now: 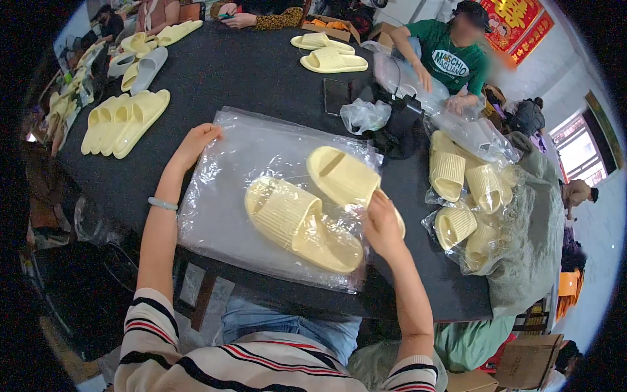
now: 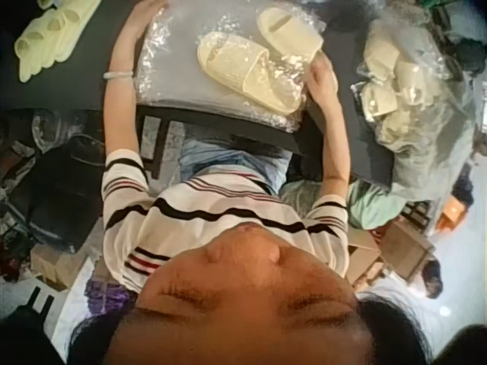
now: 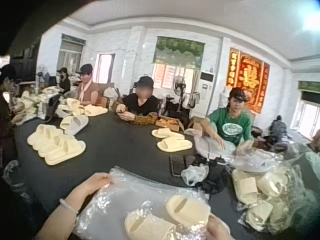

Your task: The person places pairs of yellow and black slippers into clear plastic bags on a table. They arrange the slippers inside the bags and move the packaged items aside. The person repeats this process for multiple pairs of slippers throughout the video.

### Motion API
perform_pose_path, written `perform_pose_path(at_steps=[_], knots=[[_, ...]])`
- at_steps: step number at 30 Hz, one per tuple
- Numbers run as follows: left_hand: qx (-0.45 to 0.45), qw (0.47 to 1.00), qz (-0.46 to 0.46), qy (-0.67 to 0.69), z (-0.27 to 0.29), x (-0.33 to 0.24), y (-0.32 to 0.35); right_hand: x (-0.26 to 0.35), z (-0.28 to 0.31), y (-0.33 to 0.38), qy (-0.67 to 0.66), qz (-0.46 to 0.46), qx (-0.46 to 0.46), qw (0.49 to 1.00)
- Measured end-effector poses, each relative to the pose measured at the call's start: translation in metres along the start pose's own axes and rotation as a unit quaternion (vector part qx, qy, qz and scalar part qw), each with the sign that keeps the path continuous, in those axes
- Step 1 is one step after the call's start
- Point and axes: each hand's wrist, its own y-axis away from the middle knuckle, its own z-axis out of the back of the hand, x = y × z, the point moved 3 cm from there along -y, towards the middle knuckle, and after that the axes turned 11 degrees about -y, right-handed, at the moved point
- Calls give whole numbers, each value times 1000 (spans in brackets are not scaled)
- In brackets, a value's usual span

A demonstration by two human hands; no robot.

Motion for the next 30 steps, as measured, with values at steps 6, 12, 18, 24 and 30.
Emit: perform_pose_path(at_steps=[6,12,18,24,30], knots=[[19,1000,2,-18,-6,-8,1,-22,-3,3,84,6,10,996],[18,1000,-12,-16,-6,-4,-1,8,-49,-37,28,16,119,992],[-7,1000,17,-10,-5,-14,3,4,-74,-53,-13,70,95,993],[-8,994,-46,-98,-9,-10,0,-15,-59,-42,-21,24,124,992],[-23,991,-51,-125,-5,-5,0,-24,-21,5,-100,-32,110,988]])
